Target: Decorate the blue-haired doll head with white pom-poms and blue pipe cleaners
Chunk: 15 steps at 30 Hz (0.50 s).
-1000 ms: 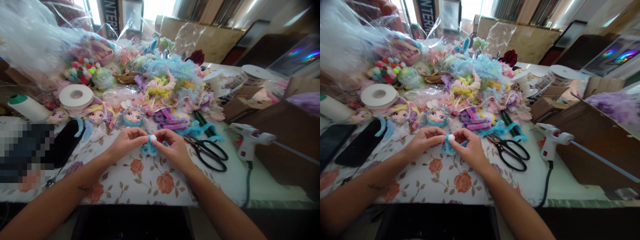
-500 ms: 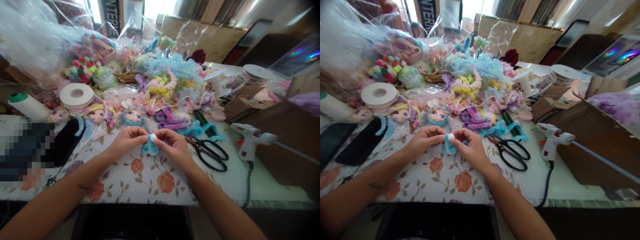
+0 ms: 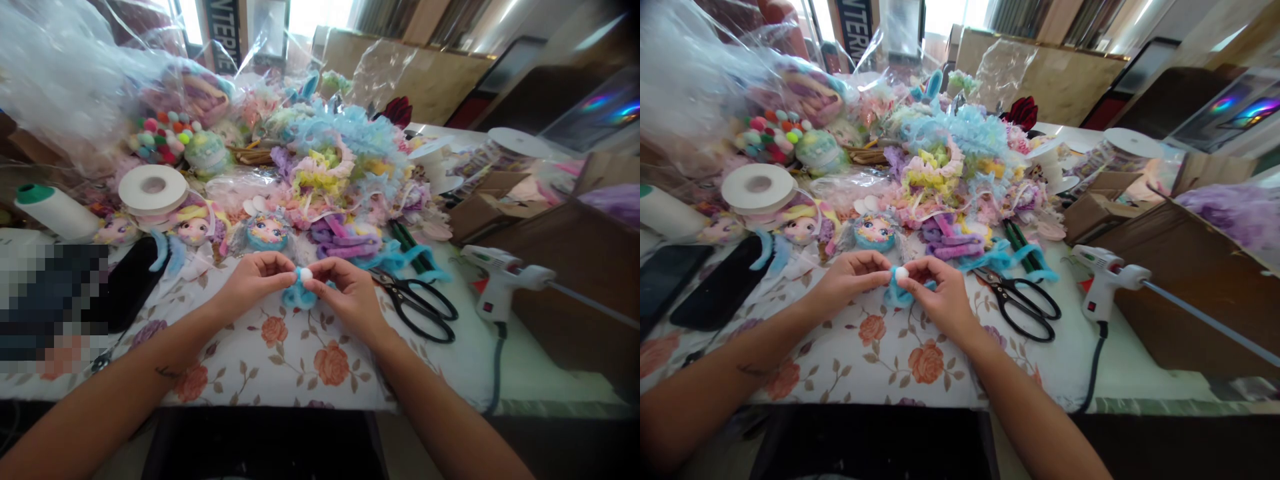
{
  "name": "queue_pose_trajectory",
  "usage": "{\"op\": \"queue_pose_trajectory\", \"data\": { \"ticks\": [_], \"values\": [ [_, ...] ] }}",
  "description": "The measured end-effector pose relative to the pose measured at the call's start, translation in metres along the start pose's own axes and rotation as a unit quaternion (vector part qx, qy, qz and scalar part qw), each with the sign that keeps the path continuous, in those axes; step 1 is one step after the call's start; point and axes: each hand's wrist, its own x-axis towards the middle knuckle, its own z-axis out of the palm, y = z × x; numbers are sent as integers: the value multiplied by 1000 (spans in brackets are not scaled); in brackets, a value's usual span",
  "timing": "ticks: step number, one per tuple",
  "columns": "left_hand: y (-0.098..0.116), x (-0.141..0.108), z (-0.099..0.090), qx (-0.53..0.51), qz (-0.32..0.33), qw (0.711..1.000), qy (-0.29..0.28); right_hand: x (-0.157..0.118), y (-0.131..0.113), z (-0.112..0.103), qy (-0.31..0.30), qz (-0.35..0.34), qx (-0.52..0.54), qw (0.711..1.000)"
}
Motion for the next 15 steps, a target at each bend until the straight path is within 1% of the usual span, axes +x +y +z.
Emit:
{"op": "queue_pose_trajectory", "data": {
  "ticks": [8,15],
  "values": [
    [1,0,0,22,6,1000,-4,0,-1,1,9,-50,-39,998],
    [0,0,0,43,13,999,-5,0,1,1,8,-57,-49,997]
  ]
}}
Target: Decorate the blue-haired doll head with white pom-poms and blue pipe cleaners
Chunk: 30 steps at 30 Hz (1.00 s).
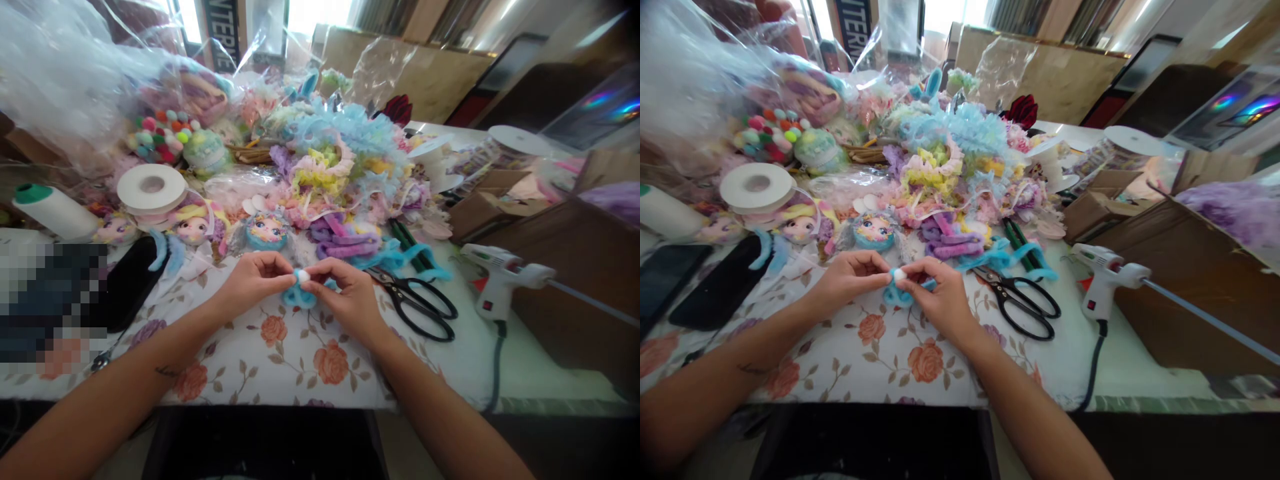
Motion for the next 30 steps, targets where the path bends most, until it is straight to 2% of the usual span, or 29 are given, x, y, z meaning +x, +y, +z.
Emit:
{"op": "queue_pose_trajectory", "data": {
  "ticks": [14,24,30],
  "values": [
    [-3,3,-1,-32,13,999,-16,1,2,-1,-2,9,10,1000],
    [-3,1,-2,-1,6,1000,-6,1,3,1,-3,8,5,1000],
    [-1,1,-2,-2,-13,1000,4,2,2,-1,0,56,43,998]
  ]
}}
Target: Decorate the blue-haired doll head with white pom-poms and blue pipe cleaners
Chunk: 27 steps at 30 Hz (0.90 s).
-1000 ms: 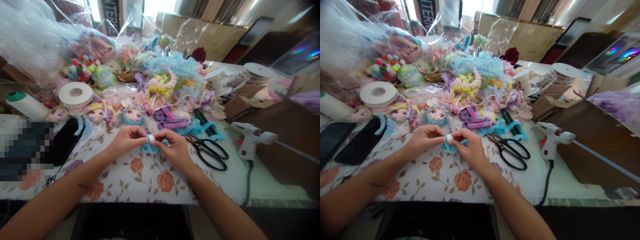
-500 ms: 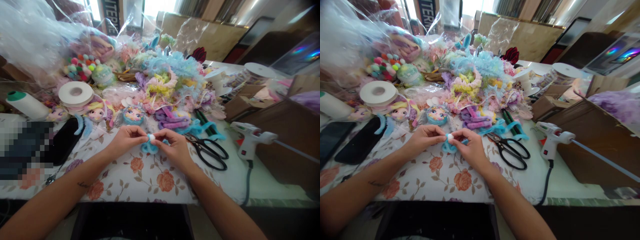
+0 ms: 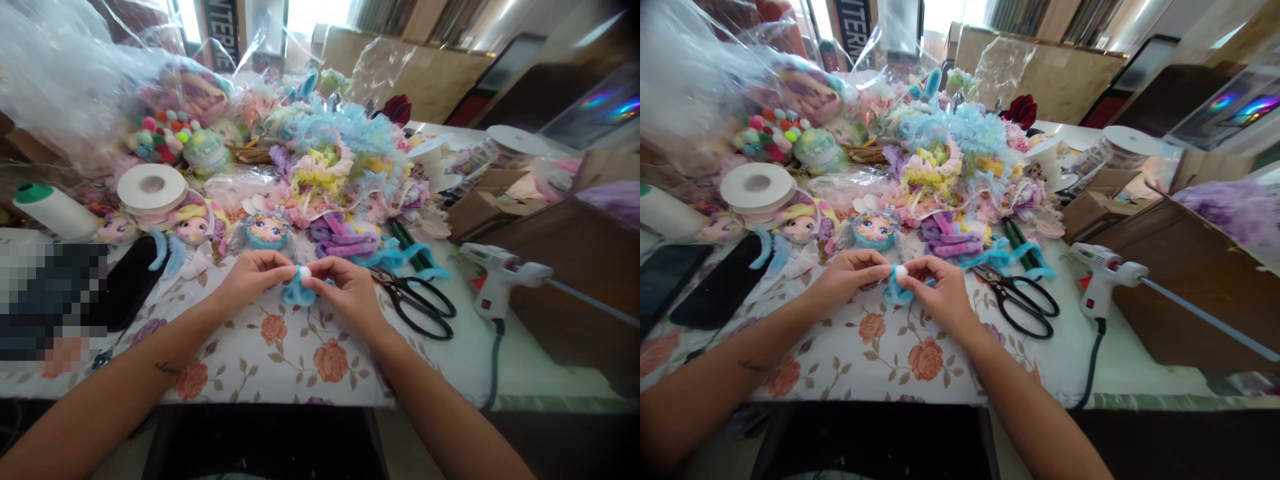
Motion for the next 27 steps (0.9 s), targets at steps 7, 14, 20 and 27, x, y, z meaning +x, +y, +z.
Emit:
{"op": "queue_pose_trajectory", "data": {
  "ticks": [7,14,20,27],
  "values": [
    [5,-4,6,8,54,998,30,1,4,1,21,19,30,999],
    [2,-5,8,54,101,993,22,1,8,2,24,46,61,997],
    [4,-5,7,118,138,983,39,1,7,2,17,47,62,997],
    [3,-4,5,107,125,986,37,1,6,3,11,56,79,995]
  ]
}}
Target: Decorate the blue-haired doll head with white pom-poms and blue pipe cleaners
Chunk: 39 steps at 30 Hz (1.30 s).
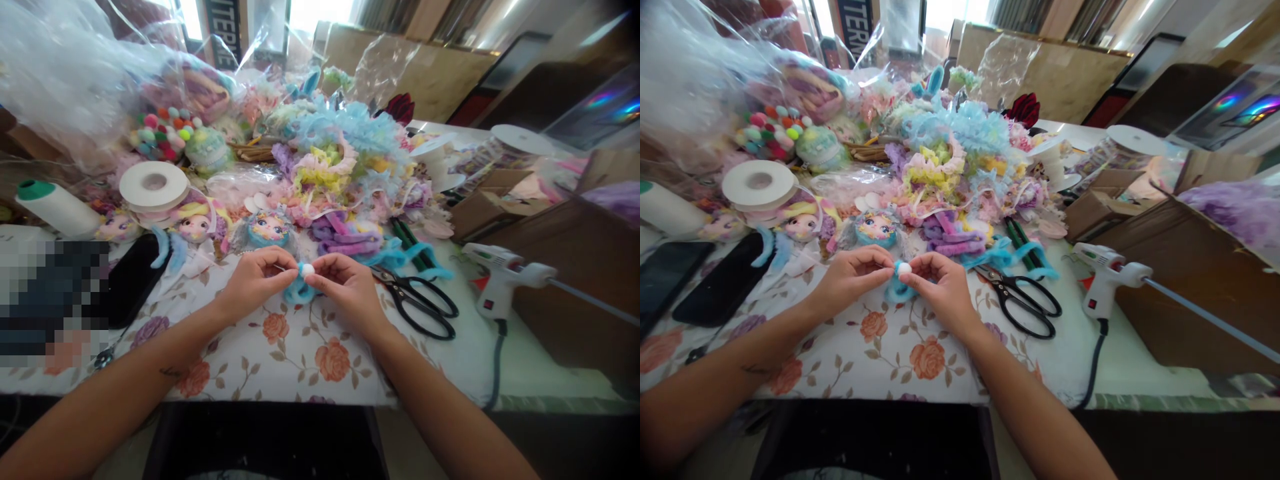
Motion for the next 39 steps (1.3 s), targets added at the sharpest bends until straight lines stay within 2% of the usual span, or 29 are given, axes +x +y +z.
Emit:
{"op": "queue_pose_trajectory", "data": {
  "ticks": [11,27,33,36,39],
  "values": [
    [2,0,-1,-53,-46,998,-3,-1,-4,0,-14,19,30,999],
    [2,0,1,-48,-25,999,4,-1,-1,1,-22,-2,18,1000],
    [-3,2,-3,-94,-98,991,7,1,-2,0,-1,6,23,1000],
    [-4,3,-3,-105,-97,989,38,2,-1,0,13,4,16,1000],
    [-1,2,-2,-105,-92,990,29,2,0,0,15,-10,-10,1000]
  ]
}}
